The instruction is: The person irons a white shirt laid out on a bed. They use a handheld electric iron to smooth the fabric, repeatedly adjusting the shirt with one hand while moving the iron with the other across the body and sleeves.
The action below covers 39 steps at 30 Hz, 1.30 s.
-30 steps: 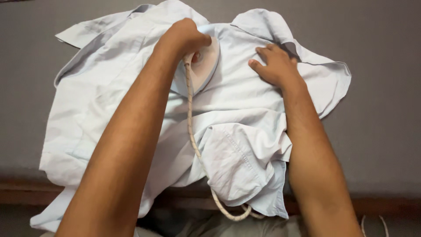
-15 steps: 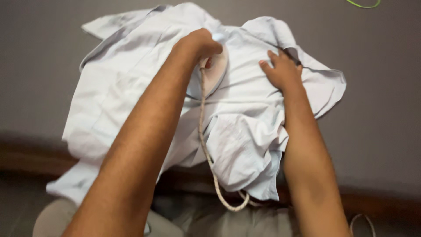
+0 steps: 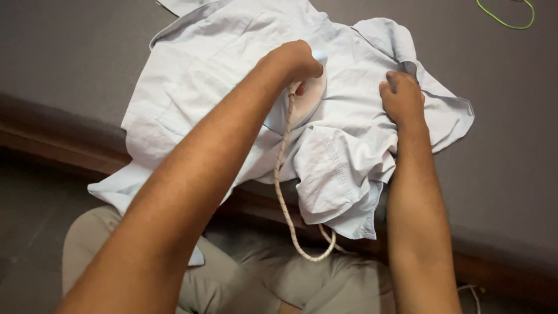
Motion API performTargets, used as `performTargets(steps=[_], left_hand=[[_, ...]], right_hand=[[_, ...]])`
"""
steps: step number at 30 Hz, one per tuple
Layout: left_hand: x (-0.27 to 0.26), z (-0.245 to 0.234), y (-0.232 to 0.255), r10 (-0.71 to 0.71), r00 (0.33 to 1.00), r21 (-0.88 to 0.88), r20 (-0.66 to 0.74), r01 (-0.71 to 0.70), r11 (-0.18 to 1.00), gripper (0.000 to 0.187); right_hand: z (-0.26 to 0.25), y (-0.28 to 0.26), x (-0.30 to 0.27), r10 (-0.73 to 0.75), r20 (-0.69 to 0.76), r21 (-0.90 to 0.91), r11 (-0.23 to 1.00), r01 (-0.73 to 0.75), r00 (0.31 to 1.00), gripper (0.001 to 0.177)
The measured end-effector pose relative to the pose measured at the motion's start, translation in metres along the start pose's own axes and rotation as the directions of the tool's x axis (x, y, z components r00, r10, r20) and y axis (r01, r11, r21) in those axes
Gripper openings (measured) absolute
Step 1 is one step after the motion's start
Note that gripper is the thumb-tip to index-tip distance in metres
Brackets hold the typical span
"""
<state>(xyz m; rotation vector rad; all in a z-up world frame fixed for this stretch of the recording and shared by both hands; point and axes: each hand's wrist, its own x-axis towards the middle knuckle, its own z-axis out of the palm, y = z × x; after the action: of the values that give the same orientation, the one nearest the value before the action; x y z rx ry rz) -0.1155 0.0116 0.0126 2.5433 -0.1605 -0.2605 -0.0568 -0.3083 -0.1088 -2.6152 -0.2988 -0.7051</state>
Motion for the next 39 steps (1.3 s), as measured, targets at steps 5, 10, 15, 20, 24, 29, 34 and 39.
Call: performTargets(steps=[5, 10, 15, 20, 24, 29, 34, 39], left_hand=[[0.008, 0.003, -0.007, 0.019, 1.000, -0.044, -0.021, -0.020, 0.999, 0.031], [0.017, 0.004, -0.010, 0.052, 0.998, -0.105, -0.036, -0.056, 0.993, 0.035], [0.029, 0.005, -0.008, 0.092, 0.992, -0.131, -0.089, -0.103, 0.986, 0.035], [0.041, 0.010, -0.009, 0.093, 0.984, -0.170, -0.149, -0.118, 0.978, 0.029], [0.053, 0.009, -0.009, 0.122, 0.972, -0.185, -0.202, -0.160, 0.970, 0.031], [0.069, 0.013, -0.009, 0.136, 0.960, -0.220, -0.244, -0.192, 0.956, 0.031], [0.081, 0.013, -0.010, 0.137, 0.958, -0.231, -0.251, -0.197, 0.953, 0.028], [0.091, 0.014, -0.007, 0.119, 0.966, -0.242, -0.227, -0.175, 0.954, 0.025]], right_hand=[[-0.003, -0.007, -0.001, 0.043, 0.018, 0.051, 0.998, -0.044, 0.999, 0.039], [-0.008, -0.015, -0.001, 0.090, 0.040, 0.022, 0.996, -0.091, 0.995, 0.041], [-0.007, -0.016, 0.001, 0.107, 0.047, 0.017, 0.994, -0.108, 0.993, 0.040], [-0.005, -0.013, 0.002, 0.107, 0.039, 0.057, 0.992, -0.109, 0.994, 0.041], [-0.005, -0.013, 0.006, 0.144, 0.044, 0.081, 0.986, -0.147, 0.989, 0.042], [-0.001, -0.007, 0.010, 0.132, 0.017, 0.063, 0.989, -0.132, 0.991, 0.040], [0.007, 0.005, 0.013, 0.096, 0.000, 0.066, 0.993, -0.096, 0.995, 0.040], [0.014, 0.014, 0.012, 0.017, -0.024, 0.006, 1.000, -0.017, 1.000, 0.038]])
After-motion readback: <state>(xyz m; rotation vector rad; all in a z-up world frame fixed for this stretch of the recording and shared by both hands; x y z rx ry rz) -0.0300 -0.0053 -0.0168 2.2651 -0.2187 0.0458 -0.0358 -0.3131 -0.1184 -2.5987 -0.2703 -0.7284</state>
